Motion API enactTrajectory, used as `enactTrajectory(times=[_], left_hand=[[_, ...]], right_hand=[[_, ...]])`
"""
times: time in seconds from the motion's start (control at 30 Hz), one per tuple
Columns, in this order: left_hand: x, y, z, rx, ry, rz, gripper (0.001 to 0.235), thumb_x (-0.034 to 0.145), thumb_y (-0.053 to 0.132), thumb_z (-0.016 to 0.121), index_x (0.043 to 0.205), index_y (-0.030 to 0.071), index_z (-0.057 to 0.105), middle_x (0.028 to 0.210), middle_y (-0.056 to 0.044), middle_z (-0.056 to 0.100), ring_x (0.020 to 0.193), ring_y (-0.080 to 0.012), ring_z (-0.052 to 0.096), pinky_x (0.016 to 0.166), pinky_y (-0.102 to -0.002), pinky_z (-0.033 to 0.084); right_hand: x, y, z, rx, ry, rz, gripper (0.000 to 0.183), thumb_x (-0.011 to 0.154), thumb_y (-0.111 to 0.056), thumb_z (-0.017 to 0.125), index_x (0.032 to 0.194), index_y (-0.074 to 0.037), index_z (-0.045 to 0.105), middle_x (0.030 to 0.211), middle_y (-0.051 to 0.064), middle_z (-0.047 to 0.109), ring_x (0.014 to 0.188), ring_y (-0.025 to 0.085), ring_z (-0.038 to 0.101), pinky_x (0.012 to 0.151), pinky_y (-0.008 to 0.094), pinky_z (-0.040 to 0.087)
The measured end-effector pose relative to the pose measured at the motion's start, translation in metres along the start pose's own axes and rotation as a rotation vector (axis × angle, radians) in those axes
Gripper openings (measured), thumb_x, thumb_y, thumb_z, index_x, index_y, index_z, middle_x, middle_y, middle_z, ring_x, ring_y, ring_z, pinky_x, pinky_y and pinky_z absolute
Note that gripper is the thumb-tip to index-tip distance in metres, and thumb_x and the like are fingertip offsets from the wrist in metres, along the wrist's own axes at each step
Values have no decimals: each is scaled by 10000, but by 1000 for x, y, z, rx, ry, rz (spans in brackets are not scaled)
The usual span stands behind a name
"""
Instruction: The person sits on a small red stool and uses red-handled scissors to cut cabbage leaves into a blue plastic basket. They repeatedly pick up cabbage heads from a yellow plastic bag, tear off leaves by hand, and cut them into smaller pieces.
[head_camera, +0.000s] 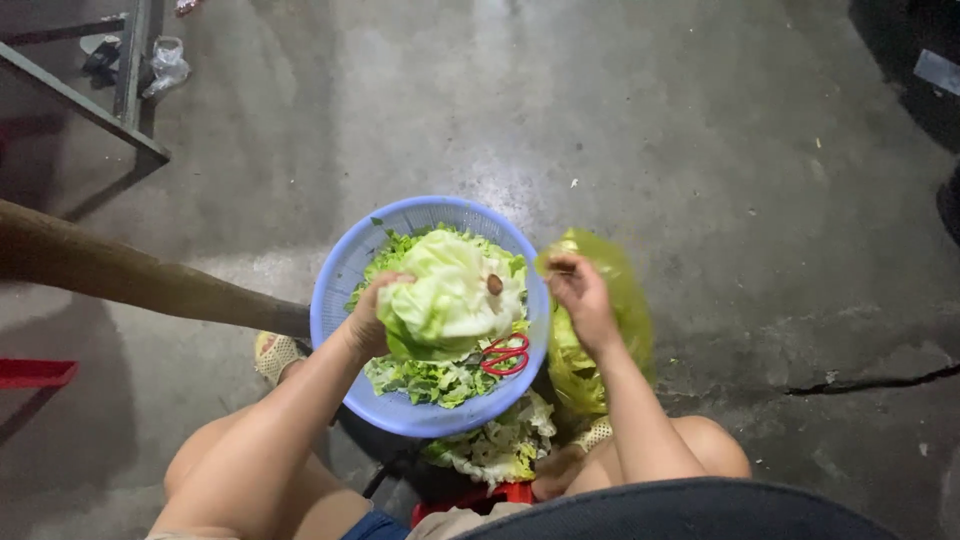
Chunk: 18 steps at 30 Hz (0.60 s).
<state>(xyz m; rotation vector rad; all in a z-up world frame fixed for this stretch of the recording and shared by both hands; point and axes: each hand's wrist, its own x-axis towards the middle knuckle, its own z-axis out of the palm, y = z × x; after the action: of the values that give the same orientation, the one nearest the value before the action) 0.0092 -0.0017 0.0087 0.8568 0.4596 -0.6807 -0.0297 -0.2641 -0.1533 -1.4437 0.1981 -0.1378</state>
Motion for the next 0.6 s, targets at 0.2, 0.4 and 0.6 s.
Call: enactTrajectory(times=[0.2,0.4,0.6], left_hand=[[35,-13,-45,110,-170,4,503,633,160,605,1102,33,733,996,-219,758,798,-340,730,840,-526,577],[42,-14,-60,242,-384,73,874,542,63,536,1414,12,558,1172,-277,697,1006,-398,699,869,-557,583],[47,-10,-51,410,-492,71,1070,448,178,533,1516,110,515,1324,-223,643,1184,-338,612,973,-501,549]], right_hand=[[-27,-26,30,-502,-5,210,380,977,-511,664,1140,-175,735,1013,27,790,849,184,785,735,301,608],[-35,-81,40,-62,-334,-6,1431,436,-580,991,1605,-210,252,1620,292,281,1437,476,362,1167,596,334],[-27,-63,50,-202,-495,-136,1355,396,-356,1062,1578,-246,408,1564,161,459,1461,321,382,1218,500,250]])
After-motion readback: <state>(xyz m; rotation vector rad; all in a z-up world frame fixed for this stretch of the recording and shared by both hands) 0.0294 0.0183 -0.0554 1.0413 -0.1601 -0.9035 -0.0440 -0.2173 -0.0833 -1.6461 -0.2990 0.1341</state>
